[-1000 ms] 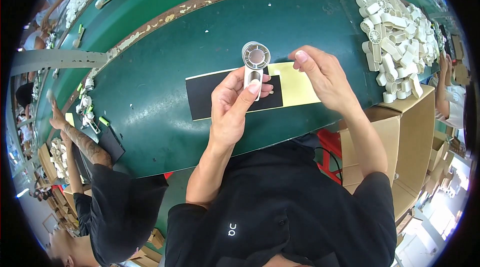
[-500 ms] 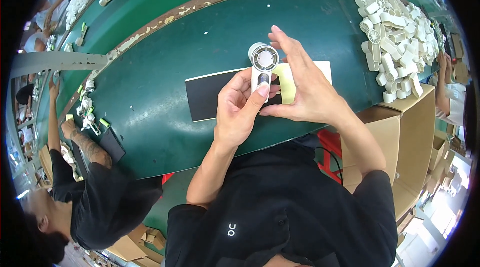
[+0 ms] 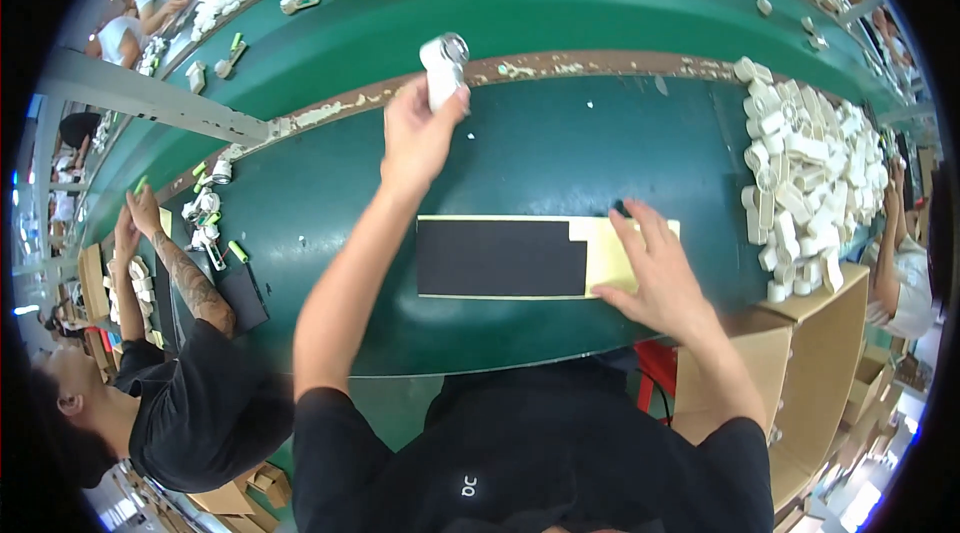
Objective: The person assembles small portable hand fans by hand, installing internal fan blades and rechargeable batteries into a plastic housing, then snapping the plastic housing components together.
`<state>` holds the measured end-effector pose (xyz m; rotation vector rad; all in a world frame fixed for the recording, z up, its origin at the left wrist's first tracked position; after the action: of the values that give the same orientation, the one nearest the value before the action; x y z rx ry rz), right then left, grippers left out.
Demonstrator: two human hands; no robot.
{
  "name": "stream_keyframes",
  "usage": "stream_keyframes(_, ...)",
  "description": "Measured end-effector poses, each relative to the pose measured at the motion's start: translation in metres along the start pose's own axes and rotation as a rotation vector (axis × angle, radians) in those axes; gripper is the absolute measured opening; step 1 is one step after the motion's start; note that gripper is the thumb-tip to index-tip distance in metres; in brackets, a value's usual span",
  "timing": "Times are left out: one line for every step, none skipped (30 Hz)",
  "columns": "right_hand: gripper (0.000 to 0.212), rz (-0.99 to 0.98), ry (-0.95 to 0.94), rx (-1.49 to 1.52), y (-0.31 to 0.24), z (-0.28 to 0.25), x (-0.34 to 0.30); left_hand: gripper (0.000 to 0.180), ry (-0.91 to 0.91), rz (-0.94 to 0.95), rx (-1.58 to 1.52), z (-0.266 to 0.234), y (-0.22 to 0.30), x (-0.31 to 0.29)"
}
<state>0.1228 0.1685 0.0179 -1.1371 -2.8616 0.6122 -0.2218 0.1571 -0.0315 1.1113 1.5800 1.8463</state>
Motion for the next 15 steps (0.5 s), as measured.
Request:
stream_keyframes(0.097,-0.005,-0.050,-0.010,0.001,0.010,-0.002,0.032,0.014,0.083,0.233,-0.014,-0.012,0.031)
stream_keyframes(0.100,-0.005,-0.063,-0.037,-0.002,0.013,-0.002,0.039,0.073,0.113,0.486,-0.026,-0.019,0.060)
stream_keyframes(0.103,0.018,-0.079,-0.070,-0.001,0.016,-0.005,0.046,0.075,0.073,0.654,-0.019,-0.014,0.083)
stream_keyframes(0.106,0.030,-0.093,-0.073,-0.001,0.022,-0.006,0.046,0.098,0.101,0.765,-0.023,-0.018,0.106)
stream_keyframes(0.105,0.036,-0.082,-0.069,0.000,0.024,-0.007,0.046,0.106,0.102,0.764,-0.021,-0.024,0.127)
stream_keyframes(0.105,0.043,-0.084,-0.075,0.001,0.025,-0.007,0.046,0.112,0.110,0.878,-0.018,-0.029,0.148)
stream_keyframes(0.104,0.049,-0.090,-0.080,0.002,0.028,-0.006,0.046,0.118,0.114,0.994,-0.016,-0.037,0.168)
stream_keyframes(0.099,0.060,-0.105,-0.066,-0.002,0.026,-0.004,0.047,0.143,0.127,1.016,-0.017,-0.046,0.189)
stream_keyframes(0.099,0.057,-0.113,-0.073,-0.003,0.025,-0.002,0.047,0.165,0.138,1.032,-0.015,-0.055,0.208)
stream_keyframes(0.096,0.055,-0.117,-0.083,-0.003,0.024,0.000,0.047,0.172,0.126,1.033,-0.013,-0.063,0.226)
stream_keyframes(0.094,0.059,-0.119,-0.095,0.000,0.022,0.002,0.050,0.176,0.109,1.036,-0.007,-0.068,0.243)
stream_keyframes(0.089,0.068,-0.105,-0.103,0.003,0.020,0.004,0.052,0.181,0.092,1.041,-0.005,-0.074,0.252)
stream_keyframes(0.089,0.081,-0.108,-0.110,0.005,0.016,0.008,0.052,0.173,0.090,1.028,0.001,-0.083,0.255)
stream_keyframes(0.084,0.081,-0.118,-0.096,0.005,0.009,0.011,0.052,0.142,0.123,1.124,0.008,-0.089,0.257)
stream_keyframes(0.079,0.082,-0.126,-0.081,0.007,0.004,0.015,0.052,0.110,0.160,1.218,0.014,-0.094,0.260)
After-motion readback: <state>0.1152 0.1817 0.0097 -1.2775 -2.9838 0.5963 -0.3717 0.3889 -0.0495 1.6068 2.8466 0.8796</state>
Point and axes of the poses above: each hand's wrist, its own x-axis towards the middle knuckle, its own z-axis out of the palm, y = z × x, the point moved 5 cm from there along x, towards the middle knuckle, and after that the axes turned 13 degrees about z, right-handed, at the moved point
